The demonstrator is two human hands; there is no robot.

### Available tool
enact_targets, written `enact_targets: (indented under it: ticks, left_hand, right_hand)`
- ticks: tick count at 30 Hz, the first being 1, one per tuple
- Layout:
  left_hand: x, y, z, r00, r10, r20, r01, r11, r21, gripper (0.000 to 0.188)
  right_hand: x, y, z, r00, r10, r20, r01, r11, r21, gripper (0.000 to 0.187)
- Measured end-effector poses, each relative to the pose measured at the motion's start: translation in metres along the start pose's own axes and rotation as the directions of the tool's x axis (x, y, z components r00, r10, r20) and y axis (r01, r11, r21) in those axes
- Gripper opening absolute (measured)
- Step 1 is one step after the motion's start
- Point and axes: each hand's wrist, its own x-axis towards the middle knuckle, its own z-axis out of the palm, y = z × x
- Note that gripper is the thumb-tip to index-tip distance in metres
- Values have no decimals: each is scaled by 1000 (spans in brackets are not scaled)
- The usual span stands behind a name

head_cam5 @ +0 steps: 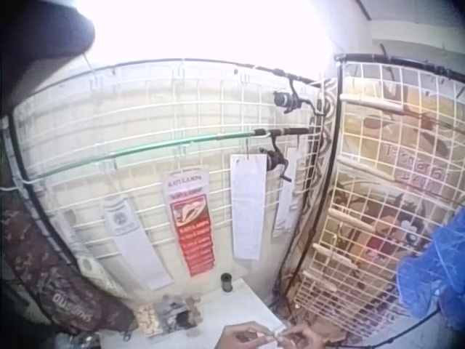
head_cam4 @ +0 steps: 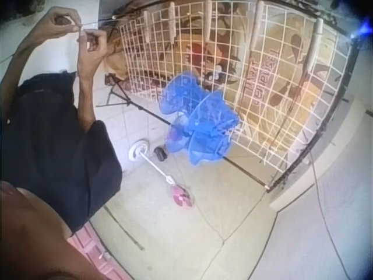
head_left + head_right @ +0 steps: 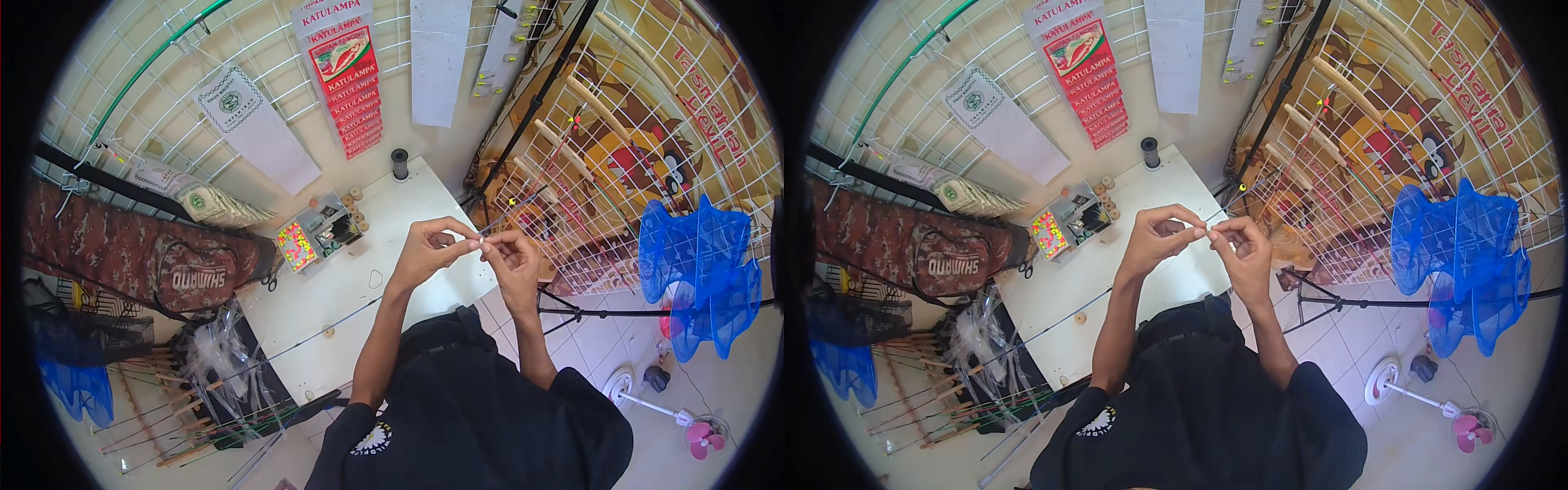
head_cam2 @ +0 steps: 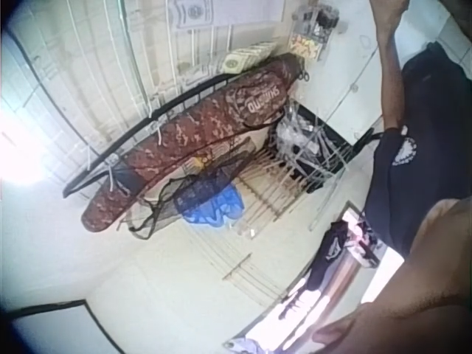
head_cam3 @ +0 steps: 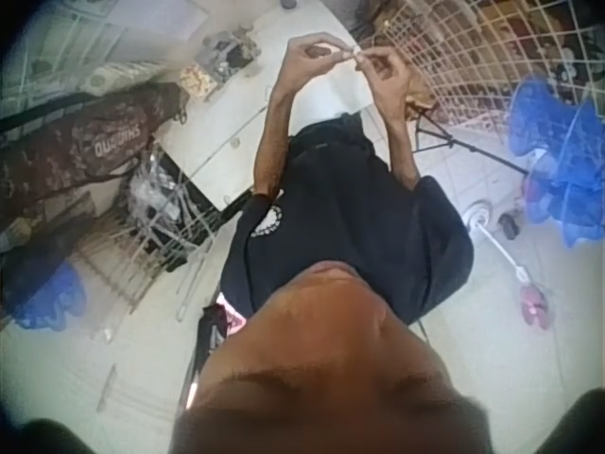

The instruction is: Manually attaching and securing components such as guides to a fishing rod blank using line.

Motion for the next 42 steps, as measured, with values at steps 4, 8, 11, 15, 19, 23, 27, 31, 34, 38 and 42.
enact_targets:
  ticks: [4, 8, 11, 15, 19, 23, 27, 31, 34, 38, 42]
  left_hand:
    - [2, 7, 8, 995, 85, -51, -85, 996, -5, 22]
    - [1, 11, 11, 990, 140, -28, -140, 990, -4, 35]
    - [-1, 11, 12, 994, 89, -58, -91, 995, -30, 37]
    - [-1, 13, 13, 995, 54, -90, -58, 997, -43, 37]
    - [-1, 16, 12, 993, 75, -96, -80, 996, -46, 37]
    - [1, 18, 11, 986, 101, -137, -104, 994, -18, 38]
    - [1, 15, 10, 981, 116, -158, -123, 992, -31, 38]
    - [3, 15, 12, 982, 101, -158, -109, 993, -39, 38]
    - [3, 13, 11, 982, 110, -155, -117, 993, -37, 38]
    - [3, 12, 11, 983, 106, -150, -112, 993, -37, 38]
    - [4, 10, 11, 980, 116, -159, -123, 992, -35, 37]
  right_hand:
    - [0, 2, 3, 1000, 0, -10, 1, 1000, 11, 11]
    - [-1, 5, 9, 998, 2, -63, -1, 1000, 20, 11]
    - [-2, 9, 12, 997, -3, -73, 7, 999, 54, 11]
    - [-1, 12, 13, 998, 10, -68, -10, 1000, -3, 9]
    - [0, 18, 11, 999, 8, -35, -9, 1000, -29, 10]
    - [1, 18, 9, 999, 25, -34, -23, 999, 41, 14]
    - [2, 9, 12, 992, 101, -74, -89, 985, 151, 18]
    - [3, 7, 8, 981, 174, -83, -161, 977, 142, 18]
    - [4, 9, 7, 982, 175, -68, -163, 974, 157, 16]
    - [3, 13, 6, 979, 192, -63, -176, 964, 198, 15]
    - [5, 10, 9, 978, 198, -62, -184, 965, 186, 14]
